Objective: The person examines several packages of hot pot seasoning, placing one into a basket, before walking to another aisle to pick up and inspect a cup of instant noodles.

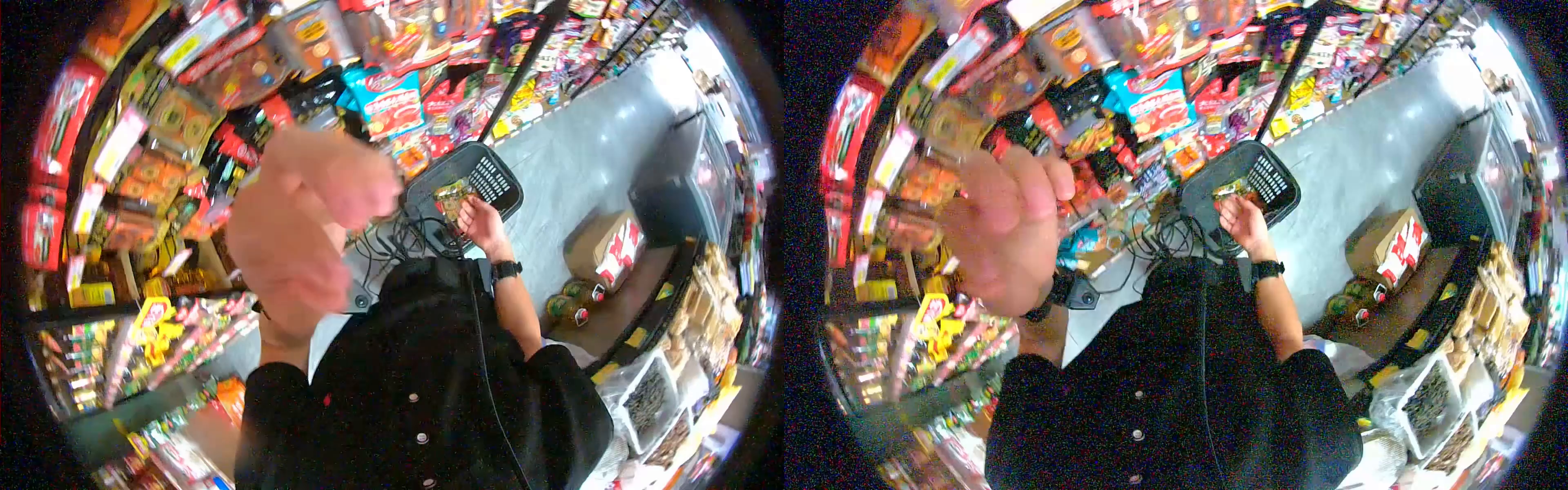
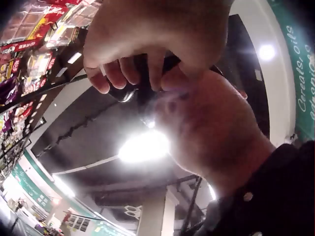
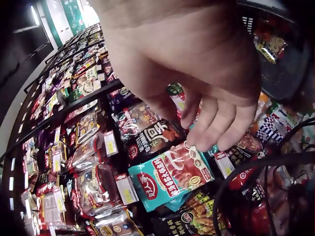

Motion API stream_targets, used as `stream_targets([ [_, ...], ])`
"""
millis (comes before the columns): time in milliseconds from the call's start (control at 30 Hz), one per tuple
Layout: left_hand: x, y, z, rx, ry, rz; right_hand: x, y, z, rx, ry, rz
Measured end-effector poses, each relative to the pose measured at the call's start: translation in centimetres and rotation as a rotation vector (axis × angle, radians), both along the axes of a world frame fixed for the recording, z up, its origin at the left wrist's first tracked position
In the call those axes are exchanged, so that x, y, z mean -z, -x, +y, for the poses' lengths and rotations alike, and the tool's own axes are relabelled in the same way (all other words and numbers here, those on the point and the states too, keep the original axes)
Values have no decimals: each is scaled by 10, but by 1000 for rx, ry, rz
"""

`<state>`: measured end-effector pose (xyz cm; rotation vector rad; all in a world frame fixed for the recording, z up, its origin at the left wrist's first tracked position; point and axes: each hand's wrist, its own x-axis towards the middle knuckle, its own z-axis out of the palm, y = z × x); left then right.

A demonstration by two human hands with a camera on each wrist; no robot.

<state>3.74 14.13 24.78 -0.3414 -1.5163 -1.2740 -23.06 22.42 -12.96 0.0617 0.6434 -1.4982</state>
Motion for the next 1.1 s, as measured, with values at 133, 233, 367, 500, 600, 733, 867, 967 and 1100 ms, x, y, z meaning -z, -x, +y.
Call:
stream_targets([
  [133, 87, 8, -8, -142, -328, -176, -11, 22, 25, 99, -82, 14],
  [233, 147, 10, -3, -240, -511, -285, 4, 61, 38, 123, -80, -54],
  [367, 137, 23, -5, -439, -559, -270, 10, 127, 38, 40, -80, 124],
  [500, 111, 75, 4, -372, -577, -29, -11, 191, 32, -54, -127, 611],
  [600, 156, 121, 27, -582, -503, -264, 8, 252, 29, -183, -138, 912],
  [733, 142, 171, 106, -541, -609, -656, 41, 317, 4, -424, 59, 1330],
  [867, 172, 148, 169, -657, -843, -812, 18, 326, -39, -432, 165, 1323],
  [967, 179, 118, 215, -848, -736, -895, 42, 304, -59, -434, 243, 1311],
  [1100, 172, 96, 264, -888, -864, -864, 43, 247, -36, -632, 326, 1319],
])
